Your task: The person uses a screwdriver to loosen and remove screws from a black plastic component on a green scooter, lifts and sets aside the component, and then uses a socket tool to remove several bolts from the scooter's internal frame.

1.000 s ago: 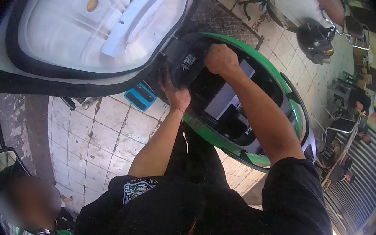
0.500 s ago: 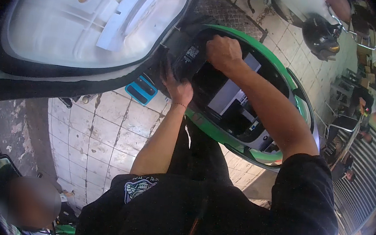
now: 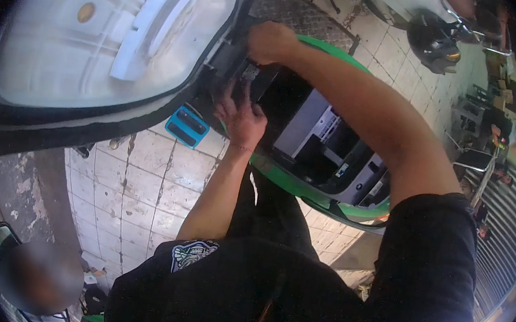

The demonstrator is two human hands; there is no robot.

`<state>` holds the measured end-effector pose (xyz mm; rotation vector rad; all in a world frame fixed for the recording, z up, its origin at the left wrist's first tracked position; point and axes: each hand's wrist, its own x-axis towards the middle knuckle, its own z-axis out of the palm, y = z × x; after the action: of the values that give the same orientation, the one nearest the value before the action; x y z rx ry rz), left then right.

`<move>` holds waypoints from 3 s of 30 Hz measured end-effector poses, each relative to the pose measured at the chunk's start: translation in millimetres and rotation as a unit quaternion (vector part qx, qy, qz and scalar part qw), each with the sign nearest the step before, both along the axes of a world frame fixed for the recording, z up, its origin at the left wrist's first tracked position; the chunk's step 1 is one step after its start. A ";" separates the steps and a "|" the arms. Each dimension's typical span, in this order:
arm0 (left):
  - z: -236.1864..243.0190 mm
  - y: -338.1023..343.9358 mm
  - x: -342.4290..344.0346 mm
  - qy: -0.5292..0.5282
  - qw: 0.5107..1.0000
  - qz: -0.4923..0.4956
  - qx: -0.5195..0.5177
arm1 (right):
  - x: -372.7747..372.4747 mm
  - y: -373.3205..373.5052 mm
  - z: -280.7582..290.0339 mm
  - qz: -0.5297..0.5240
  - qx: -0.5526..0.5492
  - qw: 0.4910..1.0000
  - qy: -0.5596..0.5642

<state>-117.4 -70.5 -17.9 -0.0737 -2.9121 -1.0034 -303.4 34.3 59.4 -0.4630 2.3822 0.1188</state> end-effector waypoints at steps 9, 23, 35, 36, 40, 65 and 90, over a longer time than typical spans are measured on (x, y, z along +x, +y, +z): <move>-46.7 74.7 -95.4 0.046 0.959 -0.077 0.270 | 23.2 33.8 -47.9 -0.198 -0.172 0.935 0.238; -85.2 92.3 -140.5 0.091 0.909 -0.014 0.406 | 36.4 91.8 -31.8 -0.535 -0.551 0.604 0.212; -78.3 53.7 -146.2 0.059 0.977 -0.193 0.074 | 30.4 122.9 -85.5 -0.601 -0.617 0.458 0.221; -70.9 54.7 -143.5 -0.096 0.964 -0.128 0.212 | 30.2 122.0 -88.1 -0.580 -0.603 0.489 0.247; -53.6 48.0 -129.8 -0.004 0.965 -0.041 0.258 | 33.8 113.0 -77.0 -0.494 -0.499 0.611 0.364; -8.1 -8.5 -28.1 -0.040 0.932 0.153 0.327 | 30.3 115.7 -61.2 -0.539 -0.479 0.641 0.263; -20.3 -40.6 -50.0 0.040 0.845 -0.090 0.526 | 42.9 105.4 -41.5 -0.591 -0.568 0.535 0.206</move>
<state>-167.4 -111.2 -38.2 -0.3123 -1.9027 -2.3598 -260.5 139.7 17.8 0.8552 2.2973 -2.2046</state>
